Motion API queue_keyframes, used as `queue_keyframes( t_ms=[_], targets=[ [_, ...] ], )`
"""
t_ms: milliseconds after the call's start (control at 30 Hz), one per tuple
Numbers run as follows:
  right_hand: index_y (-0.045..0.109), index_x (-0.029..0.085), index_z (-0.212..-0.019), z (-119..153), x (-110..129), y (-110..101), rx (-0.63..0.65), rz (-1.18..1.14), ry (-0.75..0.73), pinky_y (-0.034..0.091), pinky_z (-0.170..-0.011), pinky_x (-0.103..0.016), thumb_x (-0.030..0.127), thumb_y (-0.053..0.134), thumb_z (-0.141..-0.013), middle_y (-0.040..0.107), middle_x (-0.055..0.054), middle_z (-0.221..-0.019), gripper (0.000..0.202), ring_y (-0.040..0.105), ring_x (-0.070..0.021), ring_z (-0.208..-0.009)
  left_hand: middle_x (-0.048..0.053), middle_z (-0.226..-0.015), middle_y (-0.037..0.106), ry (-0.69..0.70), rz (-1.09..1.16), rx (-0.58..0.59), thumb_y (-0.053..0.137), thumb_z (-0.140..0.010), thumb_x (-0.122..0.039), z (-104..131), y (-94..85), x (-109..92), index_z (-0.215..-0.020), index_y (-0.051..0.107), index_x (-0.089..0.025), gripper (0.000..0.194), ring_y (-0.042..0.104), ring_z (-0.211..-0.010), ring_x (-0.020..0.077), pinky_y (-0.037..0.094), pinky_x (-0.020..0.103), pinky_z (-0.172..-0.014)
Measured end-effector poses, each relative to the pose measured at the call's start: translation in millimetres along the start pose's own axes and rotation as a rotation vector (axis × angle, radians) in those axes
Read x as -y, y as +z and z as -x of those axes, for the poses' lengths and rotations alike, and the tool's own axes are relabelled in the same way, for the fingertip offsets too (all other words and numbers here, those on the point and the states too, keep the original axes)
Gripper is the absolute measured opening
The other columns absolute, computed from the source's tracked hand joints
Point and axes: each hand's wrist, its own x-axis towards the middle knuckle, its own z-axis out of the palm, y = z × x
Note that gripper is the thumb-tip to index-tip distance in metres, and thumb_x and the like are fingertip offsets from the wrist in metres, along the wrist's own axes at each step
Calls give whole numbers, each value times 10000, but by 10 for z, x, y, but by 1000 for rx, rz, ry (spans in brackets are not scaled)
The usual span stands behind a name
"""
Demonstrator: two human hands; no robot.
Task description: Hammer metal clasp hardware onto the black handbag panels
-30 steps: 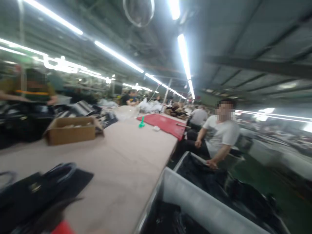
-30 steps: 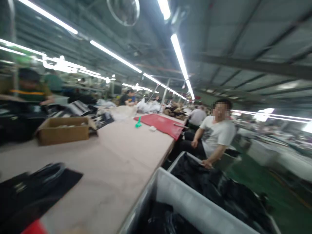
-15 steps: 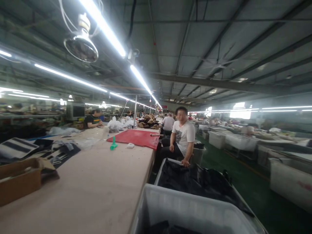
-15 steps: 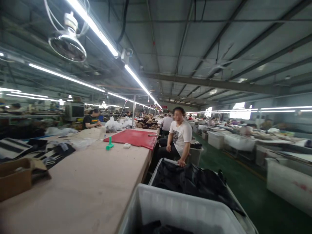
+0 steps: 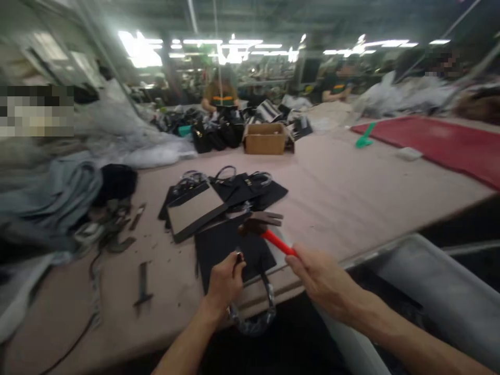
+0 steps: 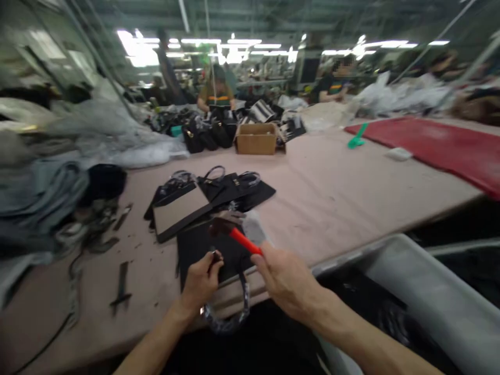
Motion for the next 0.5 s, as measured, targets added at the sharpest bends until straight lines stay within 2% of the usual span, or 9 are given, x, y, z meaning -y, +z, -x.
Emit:
queue_keyframes(
  t_ms=[67, 167, 233, 267, 367, 400, 433, 500],
  targets=[
    [481, 222, -829, -80, -22, -26, 12, 47, -65, 249, -522, -288, 339, 338, -1031, 507, 18, -586, 274, 417, -139, -493, 33, -862, 725, -43, -2, 27, 542, -951, -172, 91, -89, 68, -961, 626, -199, 89, 724, -794, 183, 572, 276, -740],
    [452, 232, -802, -95, -10, -118, 70, 127, -135, 196, -508, -297, 325, 340, -1020, 499, 18, -576, 262, 387, -141, -468, 48, -892, 738, -54, 9, 30, 545, -939, -175, 17, -34, 35, -984, 616, -209, 91, 736, -825, 201, 570, 289, -777],
    [433, 238, -781, -93, 34, -185, 35, 135, -170, 198, -506, -299, 335, 343, -1017, 502, 17, -571, 270, 389, -141, -460, 49, -882, 737, -46, 15, 28, 542, -939, -178, -31, -3, 2, -984, 611, -210, 88, 737, -818, 204, 568, 288, -771],
    [424, 242, -776, -97, 59, -212, -21, 111, -188, 214, -505, -295, 353, 336, -1021, 497, 19, -567, 283, 397, -141, -458, 48, -877, 736, -41, 20, 28, 542, -938, -177, -39, -2, -7, -982, 609, -209, 87, 737, -816, 204, 566, 287, -764],
    [410, 250, -793, -123, 106, -235, -296, -13, -217, 271, -502, -281, 421, 266, -1044, 468, 32, -555, 336, 424, -141, -457, 48, -882, 737, -28, 26, 20, 537, -937, -171, -27, -29, -7, -991, 610, -207, 98, 735, -810, 200, 563, 281, -757],
    [410, 251, -797, -133, 104, -220, -344, -30, -222, 276, -496, -279, 432, 250, -1048, 464, 33, -551, 348, 427, -141, -454, 49, -889, 738, -25, 26, 18, 536, -937, -168, -19, -38, -2, -999, 612, -207, 106, 735, -811, 199, 563, 281, -760],
    [412, 251, -794, -144, 93, -201, -337, -16, -228, 266, -484, -281, 434, 244, -1048, 464, 32, -543, 355, 415, -140, -441, 50, -894, 739, -22, 25, 19, 535, -936, -165, -12, -43, 3, -1003, 614, -207, 112, 735, -812, 199, 562, 280, -762],
    [423, 249, -773, -159, 57, -184, -179, 76, -249, 216, -459, -295, 415, 264, -1042, 469, 28, -517, 354, 365, -135, -406, 49, -884, 737, -19, 16, 20, 539, -929, -155, -6, -42, 13, -989, 616, -207, 111, 734, -805, 199, 560, 275, -748]
  ],
)
